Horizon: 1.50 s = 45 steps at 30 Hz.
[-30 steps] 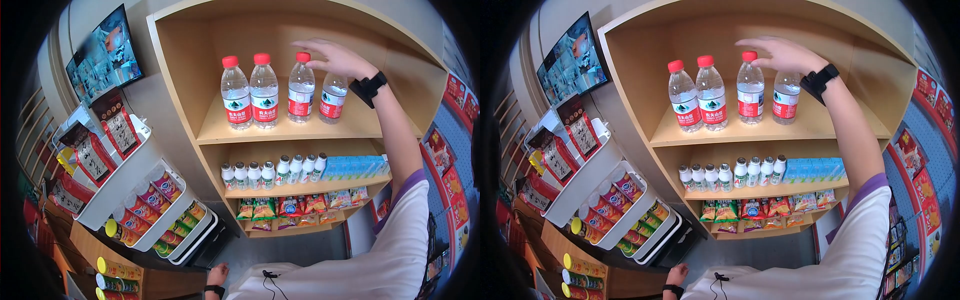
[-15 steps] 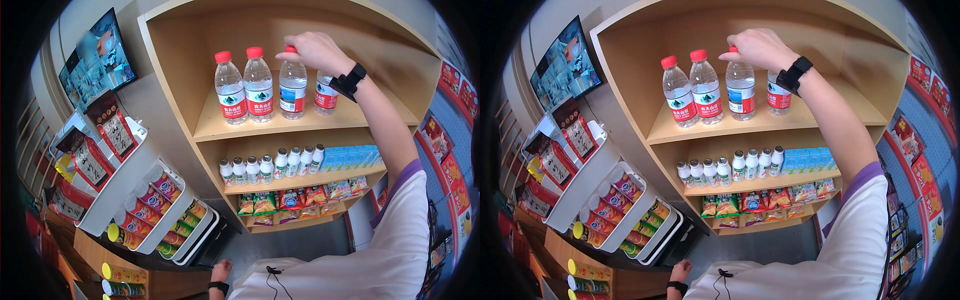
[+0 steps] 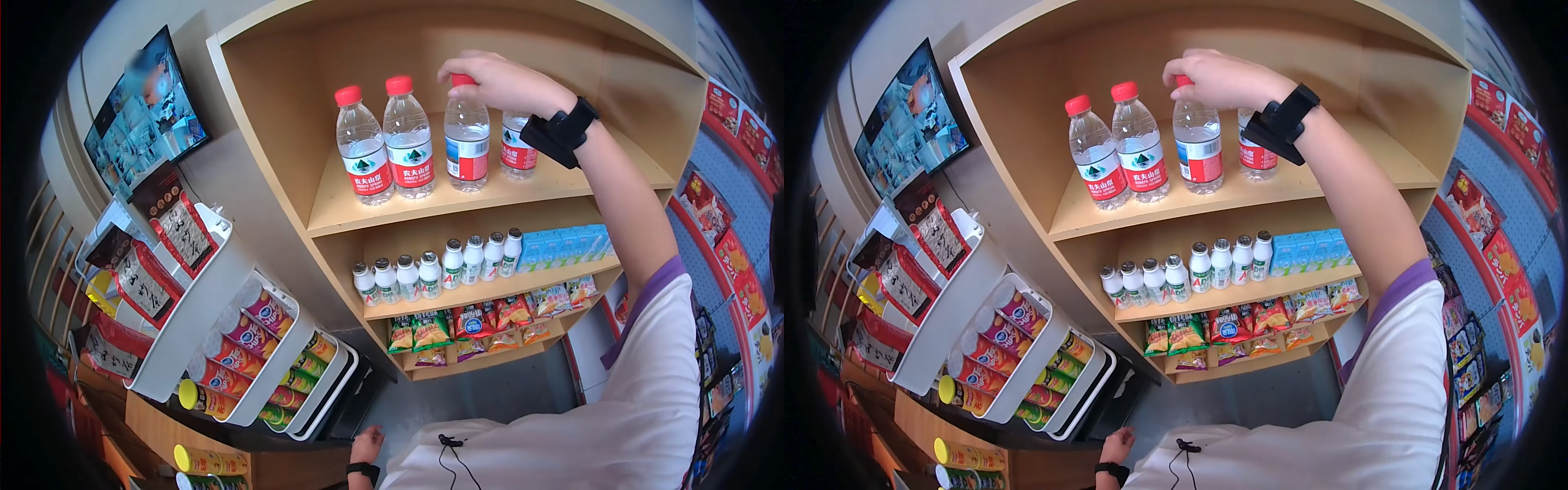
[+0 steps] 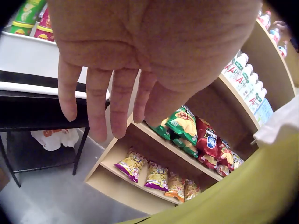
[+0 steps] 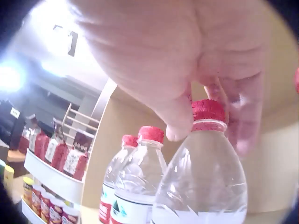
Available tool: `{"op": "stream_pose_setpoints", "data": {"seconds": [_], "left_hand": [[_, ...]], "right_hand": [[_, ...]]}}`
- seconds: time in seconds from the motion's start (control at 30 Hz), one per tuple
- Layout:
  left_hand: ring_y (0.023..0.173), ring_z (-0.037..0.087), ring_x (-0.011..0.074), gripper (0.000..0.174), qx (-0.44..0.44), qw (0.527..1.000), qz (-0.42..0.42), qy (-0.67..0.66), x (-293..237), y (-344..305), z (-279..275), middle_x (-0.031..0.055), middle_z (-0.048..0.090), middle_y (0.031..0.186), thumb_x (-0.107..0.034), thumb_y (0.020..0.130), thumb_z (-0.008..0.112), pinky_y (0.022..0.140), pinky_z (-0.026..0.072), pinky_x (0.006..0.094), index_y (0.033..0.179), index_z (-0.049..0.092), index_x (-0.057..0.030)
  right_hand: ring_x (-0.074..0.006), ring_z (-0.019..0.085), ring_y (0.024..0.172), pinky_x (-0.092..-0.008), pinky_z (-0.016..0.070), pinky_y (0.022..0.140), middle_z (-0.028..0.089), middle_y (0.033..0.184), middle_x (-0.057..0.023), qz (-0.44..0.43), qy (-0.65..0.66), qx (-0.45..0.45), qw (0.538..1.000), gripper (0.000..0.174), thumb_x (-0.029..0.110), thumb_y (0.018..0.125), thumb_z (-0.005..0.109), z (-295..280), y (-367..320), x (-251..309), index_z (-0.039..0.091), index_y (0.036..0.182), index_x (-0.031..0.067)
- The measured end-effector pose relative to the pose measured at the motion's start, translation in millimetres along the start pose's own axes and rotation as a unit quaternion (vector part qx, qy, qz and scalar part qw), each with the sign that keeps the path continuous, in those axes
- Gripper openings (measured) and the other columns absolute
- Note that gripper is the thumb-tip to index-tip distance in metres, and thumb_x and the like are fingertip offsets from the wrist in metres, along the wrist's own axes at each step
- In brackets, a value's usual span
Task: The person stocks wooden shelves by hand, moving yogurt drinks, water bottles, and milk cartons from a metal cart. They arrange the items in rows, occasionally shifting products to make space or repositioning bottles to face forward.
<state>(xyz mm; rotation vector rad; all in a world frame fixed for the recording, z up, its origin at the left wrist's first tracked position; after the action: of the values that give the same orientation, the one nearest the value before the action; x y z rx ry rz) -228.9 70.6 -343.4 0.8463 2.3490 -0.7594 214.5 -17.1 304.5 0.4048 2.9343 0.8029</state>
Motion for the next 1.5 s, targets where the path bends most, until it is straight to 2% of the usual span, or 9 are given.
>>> {"op": "stream_pose_setpoints", "data": {"seconds": [0.2,0.3,0.63,0.8,1.03,1.13,1.27,1.33,1.5], "left_hand": [[0.087,0.068,0.0298,0.031,0.009,1.0,-0.004,-0.014,1.7,3.2,-1.5,0.0134,0.07,0.092,-0.016,0.084,0.066,0.079,0.0536,0.0387,0.114,0.066,-0.0084],[0.082,0.069,0.0256,0.029,0.01,1.0,0.012,0.011,0.7,2.2,-0.5,0.013,0.071,0.091,-0.012,0.085,0.067,0.076,0.0549,0.0347,0.113,0.065,-0.0048],[0.084,0.068,0.0289,0.03,0.024,1.0,0.012,-0.004,8.5,4.9,6.8,0.0118,0.071,0.092,-0.016,0.084,0.067,0.077,0.0543,0.0386,0.112,0.066,-0.0091],[0.085,0.068,0.0289,0.03,0.023,1.0,0.018,0.001,8.2,10.2,7.9,0.0124,0.07,0.093,-0.016,0.084,0.067,0.078,0.0542,0.0381,0.113,0.066,-0.0088],[0.086,0.068,0.0293,0.031,0.025,1.0,0.014,-0.005,5.9,9.0,6.8,0.0135,0.07,0.095,-0.016,0.084,0.067,0.079,0.0542,0.0385,0.113,0.066,-0.0086],[0.086,0.068,0.0294,0.031,0.027,1.0,0.012,-0.01,9.8,7.4,9.9,0.0136,0.07,0.095,-0.016,0.084,0.067,0.08,0.0541,0.0385,0.113,0.066,-0.0087],[0.088,0.069,0.0295,0.031,0.028,1.0,-0.004,-0.012,14.1,5.1,12.6,0.0134,0.07,0.096,-0.017,0.084,0.067,0.081,0.0542,0.0385,0.114,0.065,-0.0092],[0.088,0.069,0.0295,0.031,0.03,1.0,-0.005,-0.008,16.8,6.0,14.8,0.0135,0.07,0.096,-0.018,0.085,0.067,0.081,0.0542,0.0387,0.115,0.065,-0.0093],[0.089,0.069,0.0296,0.031,0.03,0.999,-0.012,0.001,19.8,7.1,14.3,0.0135,0.07,0.097,-0.019,0.085,0.066,0.082,0.0541,0.0394,0.115,0.065,-0.0098]], "right_hand": [[-0.0242,0.058,0.106,-0.0344,0.0473,0.092,0.061,0.114,-0.0111,0.03,-0.018,0.019,0.999,0.023,0.013,0.093,0.058,3.0,3.9,-10.3,0.059,0.115,0.0057],[-0.0147,0.055,0.112,-0.0294,0.0436,0.1,0.06,0.114,-0.0052,-0.031,0.263,0.038,0.964,0.031,-0.008,0.088,0.055,8.6,7.5,-8.3,0.057,0.117,0.0026],[-0.0165,0.054,0.115,-0.0306,0.0429,0.101,0.058,0.119,-0.0075,-0.028,0.242,0.035,0.969,0.033,0.004,0.092,0.058,13.0,2.2,-7.0,0.054,0.125,0.0045],[-0.0173,0.057,0.107,-0.0301,0.0462,0.095,0.059,0.116,-0.0083,0.066,0.024,0.0,0.998,0.036,0.022,0.09,0.066,5.8,-3.6,-3.8,0.056,0.12,0.0053],[-0.0151,0.056,0.109,-0.0297,0.0436,0.099,0.06,0.114,-0.0041,-0.036,0.254,0.017,0.967,0.03,-0.004,0.087,0.058,8.2,6.6,-5.5,0.057,0.116,0.0033],[-0.0158,0.055,0.111,-0.0306,0.0425,0.101,0.059,0.117,-0.0048,-0.048,0.305,0.016,0.951,0.03,0.0,0.088,0.06,6.7,4.8,-7.1,0.057,0.118,0.0034],[-0.0169,0.055,0.111,-0.032,0.0444,0.098,0.059,0.119,-0.0052,-0.012,0.277,-0.047,0.96,0.029,0.004,0.089,0.062,4.4,2.2,-9.3,0.056,0.118,0.0036],[-0.0175,0.056,0.109,-0.0322,0.0457,0.096,0.06,0.116,-0.0057,0.048,0.044,-0.024,0.998,0.03,0.009,0.089,0.065,5.0,3.7,-13.8,0.057,0.117,0.0033],[-0.0153,0.056,0.103,-0.0303,0.0461,0.092,0.06,0.108,-0.0051,-0.006,0.215,0.028,0.976,0.027,0.003,0.088,0.063,8.7,7.3,-10.5,0.057,0.114,0.0027]]}}
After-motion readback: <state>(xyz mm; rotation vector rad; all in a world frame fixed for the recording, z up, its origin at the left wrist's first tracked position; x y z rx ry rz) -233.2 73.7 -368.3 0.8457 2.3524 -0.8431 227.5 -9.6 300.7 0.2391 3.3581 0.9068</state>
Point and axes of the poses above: each hand's wrist, its own y-axis towards the middle knuckle, its own z-axis out of the palm, x = y × z, the point moved 10 cm from there along y, towards the middle knuckle
